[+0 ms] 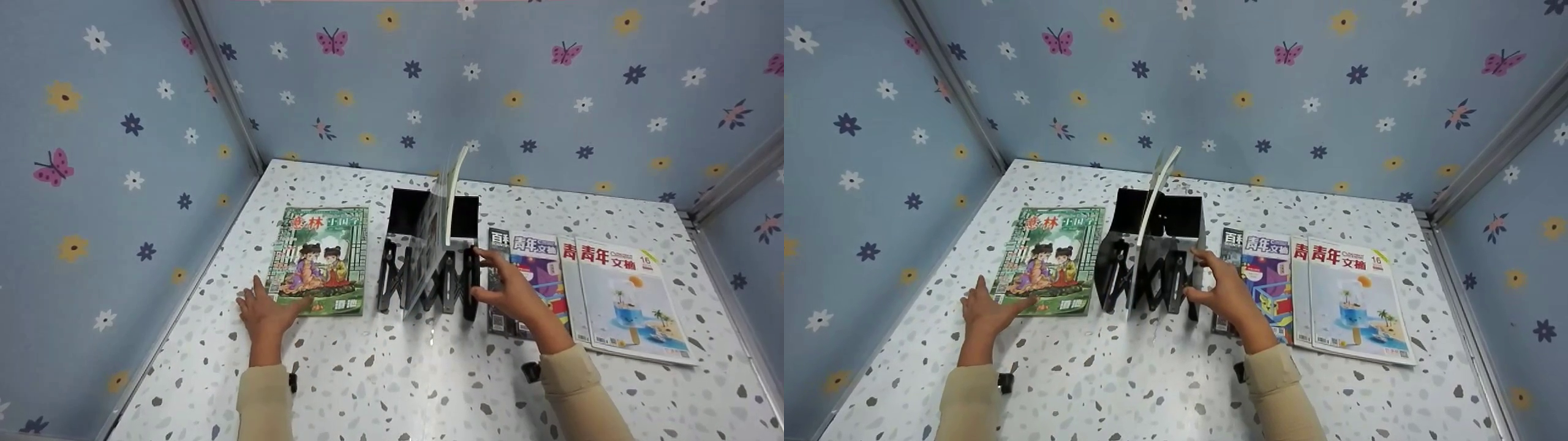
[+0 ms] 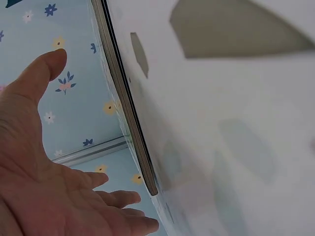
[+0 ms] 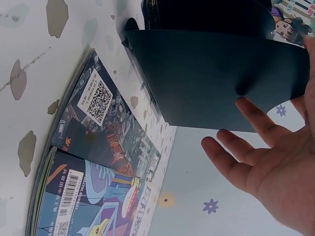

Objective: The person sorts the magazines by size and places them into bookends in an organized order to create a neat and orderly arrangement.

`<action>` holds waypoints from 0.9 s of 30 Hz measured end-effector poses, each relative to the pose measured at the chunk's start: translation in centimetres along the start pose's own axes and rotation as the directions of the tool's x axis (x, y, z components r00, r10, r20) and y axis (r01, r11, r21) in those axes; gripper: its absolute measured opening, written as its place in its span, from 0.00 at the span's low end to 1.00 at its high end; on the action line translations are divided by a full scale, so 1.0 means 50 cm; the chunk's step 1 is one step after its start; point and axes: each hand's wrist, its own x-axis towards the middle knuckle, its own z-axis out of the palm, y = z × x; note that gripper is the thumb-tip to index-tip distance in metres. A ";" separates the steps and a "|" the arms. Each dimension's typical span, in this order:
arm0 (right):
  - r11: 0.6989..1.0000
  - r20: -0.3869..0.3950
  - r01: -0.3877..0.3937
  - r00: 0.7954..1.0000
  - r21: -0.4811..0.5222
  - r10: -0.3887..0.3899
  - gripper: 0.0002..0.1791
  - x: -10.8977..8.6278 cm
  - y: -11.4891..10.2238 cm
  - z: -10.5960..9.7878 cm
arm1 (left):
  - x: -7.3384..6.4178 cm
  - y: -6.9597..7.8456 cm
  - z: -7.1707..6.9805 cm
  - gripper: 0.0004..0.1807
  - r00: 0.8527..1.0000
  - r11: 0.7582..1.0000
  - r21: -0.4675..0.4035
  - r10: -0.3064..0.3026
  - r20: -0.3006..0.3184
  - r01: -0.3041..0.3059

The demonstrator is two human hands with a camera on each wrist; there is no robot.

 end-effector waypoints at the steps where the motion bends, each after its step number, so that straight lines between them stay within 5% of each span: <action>1: 1.000 -0.001 0.000 1.000 0.003 0.000 0.42 0.000 0.000 0.000 | 0.001 -0.001 0.000 0.73 1.000 1.000 0.001 -0.002 0.009 0.002; 11: 1.000 -0.009 0.002 1.000 0.014 -0.002 0.42 0.000 0.003 0.002 | 0.008 -0.007 -0.004 0.72 0.996 0.999 -0.029 -0.011 0.092 0.014; 27: 1.000 -0.015 -0.002 1.000 0.021 0.002 0.42 0.000 0.000 0.005 | 0.007 0.008 0.001 0.66 0.995 0.999 -0.012 -0.036 0.089 0.037</action>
